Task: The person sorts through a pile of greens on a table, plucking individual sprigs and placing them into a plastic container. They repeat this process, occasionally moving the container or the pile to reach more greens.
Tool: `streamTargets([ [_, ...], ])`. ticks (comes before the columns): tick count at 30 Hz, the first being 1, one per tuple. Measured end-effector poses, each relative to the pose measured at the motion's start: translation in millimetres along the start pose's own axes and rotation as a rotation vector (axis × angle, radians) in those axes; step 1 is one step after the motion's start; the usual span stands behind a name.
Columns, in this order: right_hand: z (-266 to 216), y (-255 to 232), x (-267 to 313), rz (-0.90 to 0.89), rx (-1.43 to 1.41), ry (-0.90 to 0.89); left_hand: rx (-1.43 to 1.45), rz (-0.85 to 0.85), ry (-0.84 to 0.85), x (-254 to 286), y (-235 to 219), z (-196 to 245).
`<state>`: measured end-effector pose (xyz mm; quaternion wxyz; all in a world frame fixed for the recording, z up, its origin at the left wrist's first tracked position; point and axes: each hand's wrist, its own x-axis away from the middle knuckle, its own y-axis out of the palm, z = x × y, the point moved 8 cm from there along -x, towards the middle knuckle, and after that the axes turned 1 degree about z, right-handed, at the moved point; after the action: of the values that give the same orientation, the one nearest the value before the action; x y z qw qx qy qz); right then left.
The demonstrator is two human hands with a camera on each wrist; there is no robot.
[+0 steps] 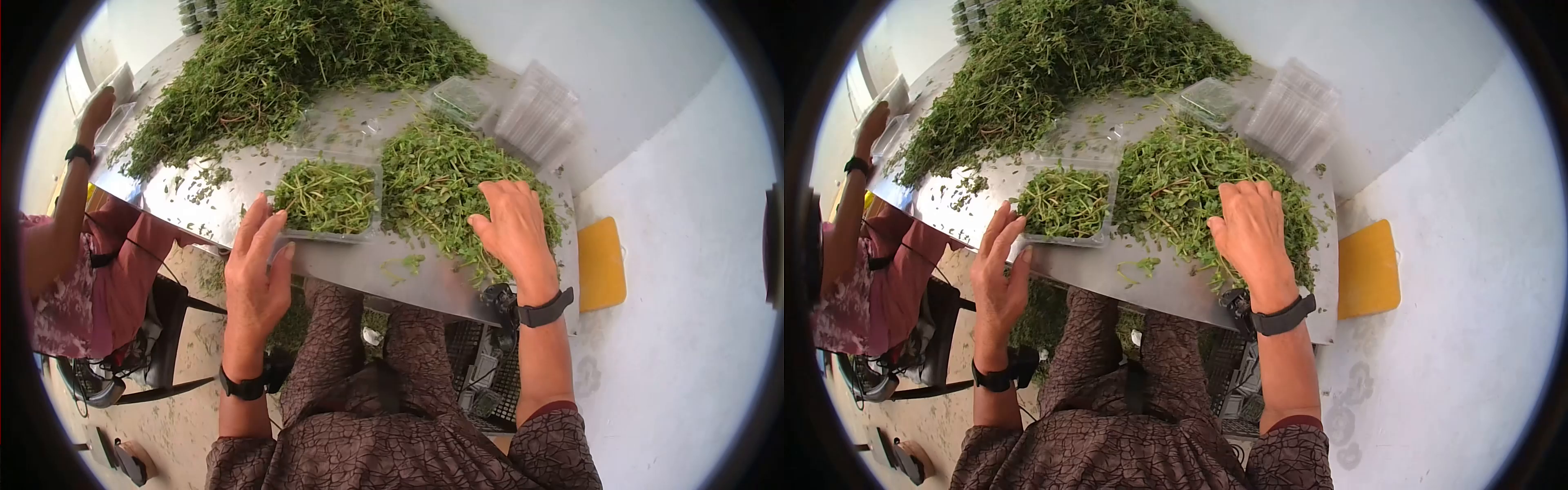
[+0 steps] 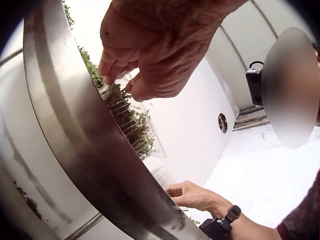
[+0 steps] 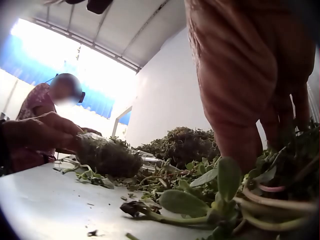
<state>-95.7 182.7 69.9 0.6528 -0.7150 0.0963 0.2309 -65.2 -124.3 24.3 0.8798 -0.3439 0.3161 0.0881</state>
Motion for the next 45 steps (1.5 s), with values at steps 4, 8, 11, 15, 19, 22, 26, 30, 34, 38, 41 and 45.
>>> streamTargets([
  [4, 1, 11, -8, -0.061, 0.047, -0.007, 0.034, 0.015, -0.006, 1, -2, 1],
  [8, 7, 17, -14, -0.052, 0.036, -0.03, 0.066, 0.01, -0.012, 1, -3, 3],
  [11, 6, 14, -17, -0.033, 0.063, -0.056, 0.081, 0.003, -0.013, 3, -5, 5],
  [15, 15, -12, -24, 0.083, -0.233, 0.044, 0.081, -0.012, -0.014, 4, -5, 6],
  [19, 36, -20, -27, 0.111, -0.542, 0.271, 0.11, -0.003, -0.016, 4, -6, 8],
  [22, 36, -22, -26, 0.058, -0.597, 0.354, 0.098, -0.007, -0.01, 5, -6, 7],
  [26, 43, -15, -23, 0.044, -0.796, 0.381, 0.115, -0.009, -0.007, 5, -6, 5],
  [30, 38, -20, -24, 0.09, -0.973, 0.394, 0.131, -0.009, -0.012, 4, -6, 8],
  [34, 30, -19, -24, 0.081, -1.136, 0.415, 0.131, -0.022, -0.012, 5, -6, 9],
  [38, 40, -22, -24, 0.132, -1.379, 0.46, 0.132, -0.015, -0.012, 4, -11, 13],
  [41, 32, -29, -24, 0.181, -1.476, 0.465, 0.061, 0.035, 0.023, 3, -20, 24],
  [45, 21, -31, -25, 0.257, -1.593, 0.481, 0.134, 0.092, 0.099, -2, -25, 44],
])
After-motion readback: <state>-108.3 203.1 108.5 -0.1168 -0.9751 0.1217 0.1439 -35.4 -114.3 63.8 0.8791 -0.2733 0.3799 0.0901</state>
